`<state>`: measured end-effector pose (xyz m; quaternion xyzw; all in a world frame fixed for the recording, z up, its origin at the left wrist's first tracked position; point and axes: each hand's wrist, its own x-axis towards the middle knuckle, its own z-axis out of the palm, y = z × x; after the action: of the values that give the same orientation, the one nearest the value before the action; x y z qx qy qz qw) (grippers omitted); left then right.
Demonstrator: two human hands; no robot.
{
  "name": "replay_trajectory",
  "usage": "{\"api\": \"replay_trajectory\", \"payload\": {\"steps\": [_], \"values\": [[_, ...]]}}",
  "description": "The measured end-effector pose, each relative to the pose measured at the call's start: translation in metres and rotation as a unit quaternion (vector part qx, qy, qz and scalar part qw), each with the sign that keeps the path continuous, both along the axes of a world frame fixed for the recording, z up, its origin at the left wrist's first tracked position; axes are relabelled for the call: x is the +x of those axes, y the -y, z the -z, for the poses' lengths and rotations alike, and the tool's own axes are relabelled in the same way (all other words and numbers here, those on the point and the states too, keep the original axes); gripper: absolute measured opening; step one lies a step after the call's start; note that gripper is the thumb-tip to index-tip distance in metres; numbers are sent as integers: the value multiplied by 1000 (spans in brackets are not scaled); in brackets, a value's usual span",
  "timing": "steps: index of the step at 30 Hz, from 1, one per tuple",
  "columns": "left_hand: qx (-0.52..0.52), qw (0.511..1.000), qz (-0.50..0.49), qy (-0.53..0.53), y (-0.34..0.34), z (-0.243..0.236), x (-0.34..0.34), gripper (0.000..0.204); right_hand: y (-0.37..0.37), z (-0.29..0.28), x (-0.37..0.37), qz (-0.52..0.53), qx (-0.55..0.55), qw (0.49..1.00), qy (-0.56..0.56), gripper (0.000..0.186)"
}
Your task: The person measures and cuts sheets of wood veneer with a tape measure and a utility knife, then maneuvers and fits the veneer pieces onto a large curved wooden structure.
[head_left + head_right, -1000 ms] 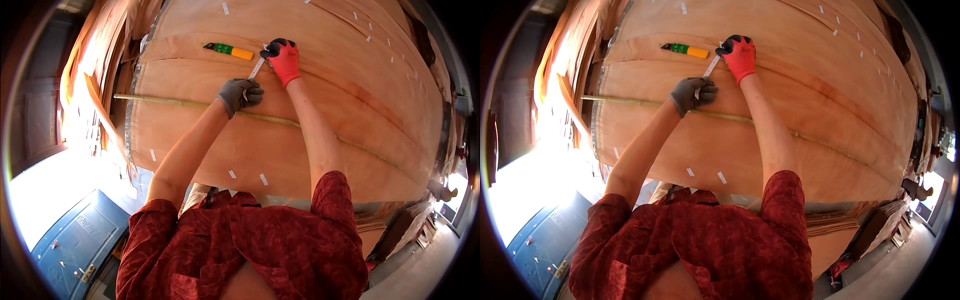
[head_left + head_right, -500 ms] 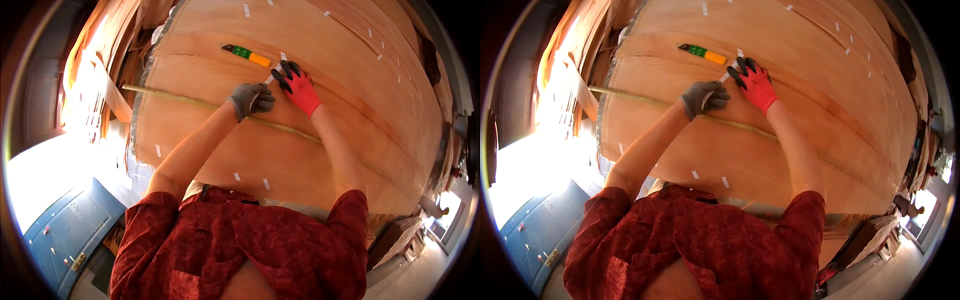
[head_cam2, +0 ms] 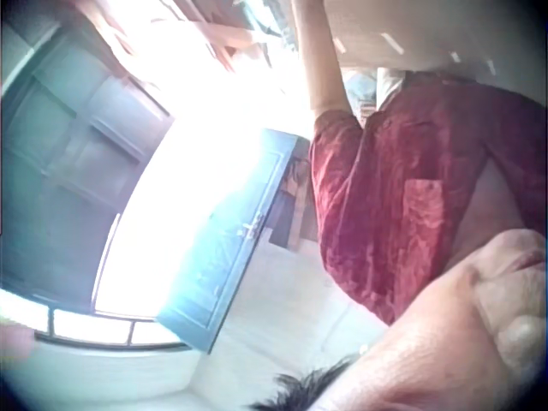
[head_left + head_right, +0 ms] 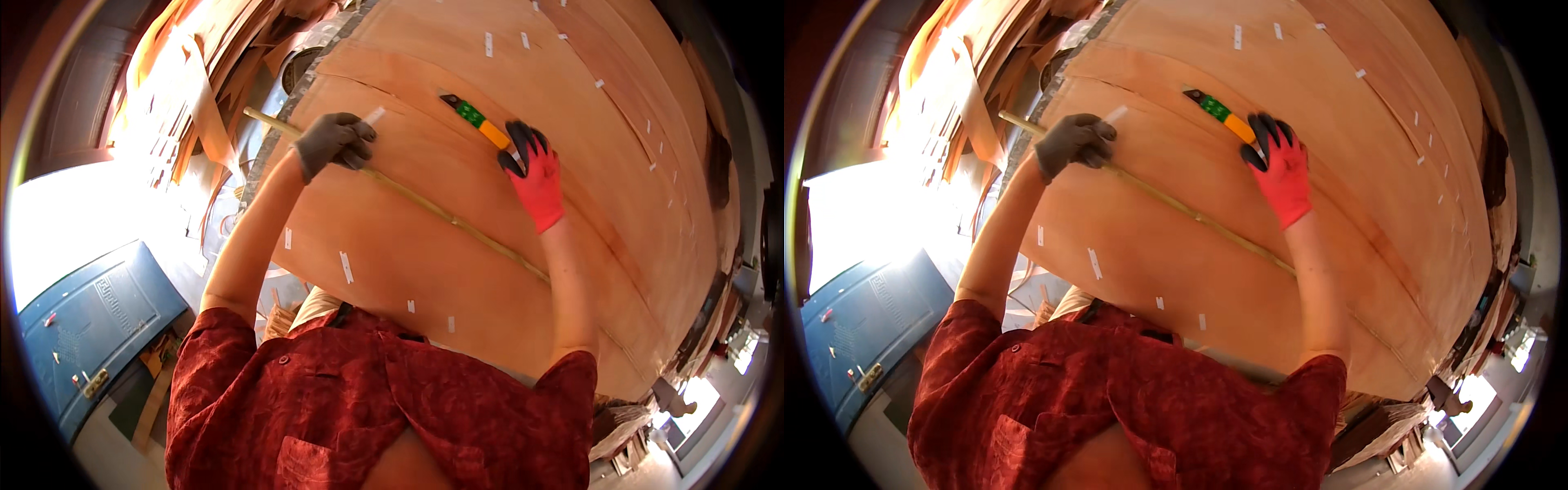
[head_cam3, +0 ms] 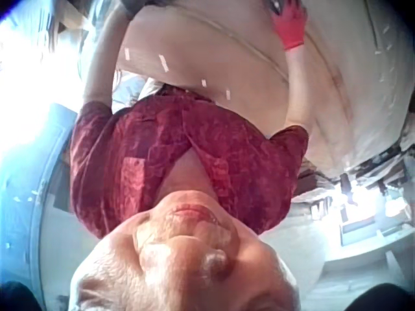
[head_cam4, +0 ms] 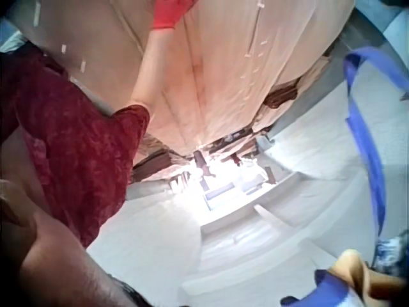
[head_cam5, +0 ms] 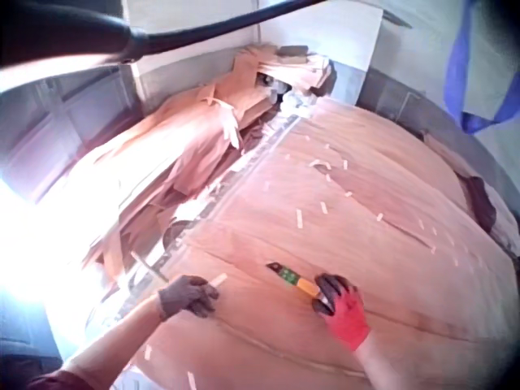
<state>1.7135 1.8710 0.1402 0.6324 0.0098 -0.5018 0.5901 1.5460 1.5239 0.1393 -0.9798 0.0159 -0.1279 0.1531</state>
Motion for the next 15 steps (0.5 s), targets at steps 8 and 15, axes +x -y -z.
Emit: {"api": "replay_trajectory", "payload": {"steps": [8,15], "values": [[-103,979,-171,-41,-64,25,50,16,-108,32,175,-105,91,989,54,76],[-73,982,-172,-13,-70,16,68,22,-137,66,218,-114,43,992,-33,85]]}}
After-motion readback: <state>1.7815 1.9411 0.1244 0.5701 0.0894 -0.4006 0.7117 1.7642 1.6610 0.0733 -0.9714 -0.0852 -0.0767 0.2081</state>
